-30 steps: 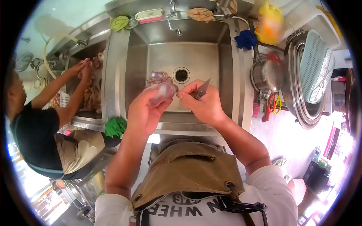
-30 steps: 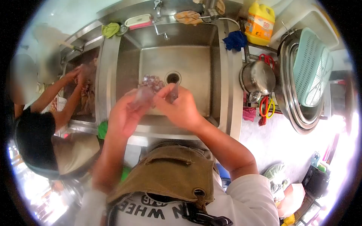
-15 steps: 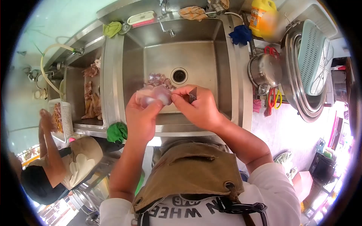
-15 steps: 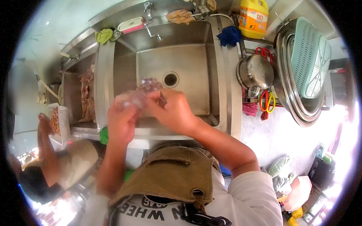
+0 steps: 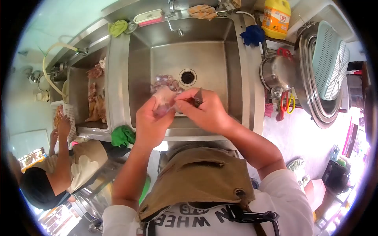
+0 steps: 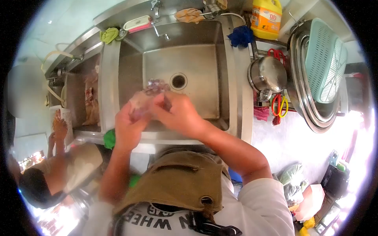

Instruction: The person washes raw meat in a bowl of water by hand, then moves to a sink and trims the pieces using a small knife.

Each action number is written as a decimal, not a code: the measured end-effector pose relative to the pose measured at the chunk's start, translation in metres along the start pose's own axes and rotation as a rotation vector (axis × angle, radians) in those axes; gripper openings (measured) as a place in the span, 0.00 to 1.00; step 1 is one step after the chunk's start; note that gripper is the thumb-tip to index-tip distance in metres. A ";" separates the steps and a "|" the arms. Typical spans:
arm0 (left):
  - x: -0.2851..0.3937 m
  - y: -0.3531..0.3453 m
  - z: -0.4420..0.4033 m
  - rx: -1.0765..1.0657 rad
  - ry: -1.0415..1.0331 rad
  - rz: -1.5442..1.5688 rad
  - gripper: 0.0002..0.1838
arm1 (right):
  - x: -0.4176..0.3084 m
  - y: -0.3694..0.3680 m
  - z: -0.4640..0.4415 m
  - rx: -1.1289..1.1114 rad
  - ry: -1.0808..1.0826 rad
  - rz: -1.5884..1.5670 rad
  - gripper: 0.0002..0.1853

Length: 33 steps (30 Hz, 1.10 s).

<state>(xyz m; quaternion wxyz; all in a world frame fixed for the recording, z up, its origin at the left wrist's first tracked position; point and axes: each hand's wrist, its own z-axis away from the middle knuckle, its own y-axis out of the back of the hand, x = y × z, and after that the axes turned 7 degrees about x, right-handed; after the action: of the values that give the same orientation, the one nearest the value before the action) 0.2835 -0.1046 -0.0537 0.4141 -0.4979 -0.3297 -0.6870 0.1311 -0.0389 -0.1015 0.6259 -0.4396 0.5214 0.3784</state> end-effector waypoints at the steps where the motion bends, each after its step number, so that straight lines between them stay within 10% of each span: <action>1: -0.003 0.000 0.000 -0.030 -0.003 -0.004 0.14 | -0.011 -0.002 0.001 -0.004 -0.075 -0.015 0.08; 7: -0.014 -0.001 0.005 -0.119 0.019 -0.040 0.17 | 0.004 0.001 -0.009 -0.014 0.262 0.430 0.06; 15: 0.003 -0.001 0.000 -0.056 0.371 0.453 0.17 | 0.000 0.032 0.001 0.087 -0.335 0.026 0.09; 18: -0.012 0.004 -0.005 -0.044 0.412 0.620 0.17 | 0.019 0.026 0.011 0.151 0.057 0.116 0.08; 27: -0.041 -0.009 -0.013 0.126 0.465 0.651 0.16 | 0.044 -0.012 0.010 0.167 0.239 0.294 0.06; 33: -0.194 0.021 -0.095 0.088 0.121 -0.264 0.09 | 0.130 0.033 0.002 0.230 -0.453 0.359 0.11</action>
<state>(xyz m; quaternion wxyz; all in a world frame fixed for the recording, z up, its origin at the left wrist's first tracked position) 0.2942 -0.1494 -0.2655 0.3605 -0.3892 -0.3964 -0.7493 0.1229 -0.0241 -0.2344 0.6951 -0.1712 0.4774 0.5095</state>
